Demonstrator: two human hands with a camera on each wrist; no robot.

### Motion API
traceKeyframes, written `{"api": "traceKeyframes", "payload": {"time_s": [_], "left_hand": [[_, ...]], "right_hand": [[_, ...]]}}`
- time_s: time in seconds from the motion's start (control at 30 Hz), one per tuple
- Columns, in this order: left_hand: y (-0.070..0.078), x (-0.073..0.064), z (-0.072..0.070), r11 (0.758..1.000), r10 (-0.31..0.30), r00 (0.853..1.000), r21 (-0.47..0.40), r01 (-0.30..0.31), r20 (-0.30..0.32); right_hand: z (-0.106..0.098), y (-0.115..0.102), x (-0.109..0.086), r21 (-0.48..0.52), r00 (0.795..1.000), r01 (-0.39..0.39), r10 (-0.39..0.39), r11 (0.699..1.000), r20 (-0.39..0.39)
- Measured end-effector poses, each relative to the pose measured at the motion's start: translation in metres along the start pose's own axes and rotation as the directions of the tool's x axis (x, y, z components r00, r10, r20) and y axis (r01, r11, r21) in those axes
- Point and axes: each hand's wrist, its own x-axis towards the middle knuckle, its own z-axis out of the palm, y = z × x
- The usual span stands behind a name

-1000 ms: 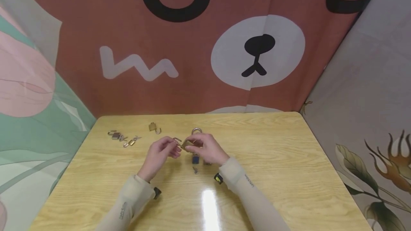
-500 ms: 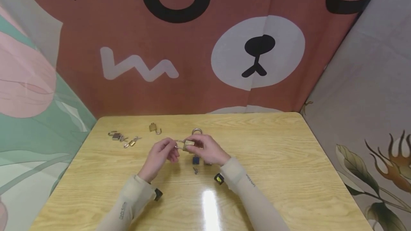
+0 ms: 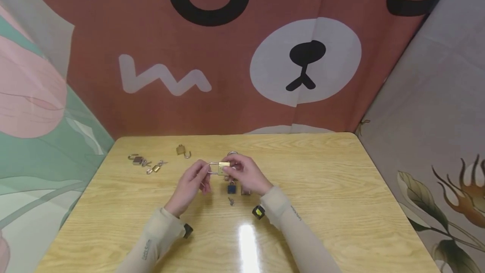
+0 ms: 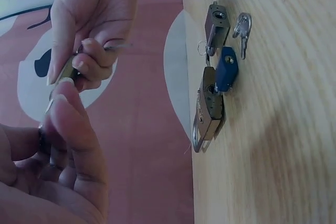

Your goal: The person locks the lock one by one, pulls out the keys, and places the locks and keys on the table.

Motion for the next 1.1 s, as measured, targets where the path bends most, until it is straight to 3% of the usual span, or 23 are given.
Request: {"api": "traceKeyframes", "payload": {"time_s": [0.2, 0.37, 0.57, 0.87, 1.1], "left_hand": [[-0.002, 0.0, 0.003, 0.997, -0.024, 0.999, 0.073, 0.021, 0.03], [-0.002, 0.0, 0.005, 0.99, 0.008, 1.0, 0.142, -0.01, 0.016], [-0.001, 0.002, 0.004, 0.971, 0.068, 0.997, 0.227, -0.075, 0.041], [-0.003, 0.004, 0.004, 0.973, 0.041, 0.995, 0.224, -0.061, 0.092], [-0.005, 0.007, 0.011, 0.966, 0.062, 0.993, 0.244, -0.084, 0.099]], "right_hand": [[-0.003, 0.001, 0.0, 0.015, 1.0, 0.005, -0.005, 1.0, 0.01], [-0.005, 0.001, 0.001, 0.017, 1.0, 0.004, -0.004, 1.0, 0.016], [-0.006, -0.002, 0.0, 0.015, 1.0, 0.007, -0.007, 1.0, -0.003], [-0.004, -0.007, -0.006, 0.024, 1.0, -0.001, 0.002, 1.0, -0.007], [-0.005, -0.007, -0.008, 0.01, 1.0, 0.014, -0.014, 1.0, -0.028]]}}
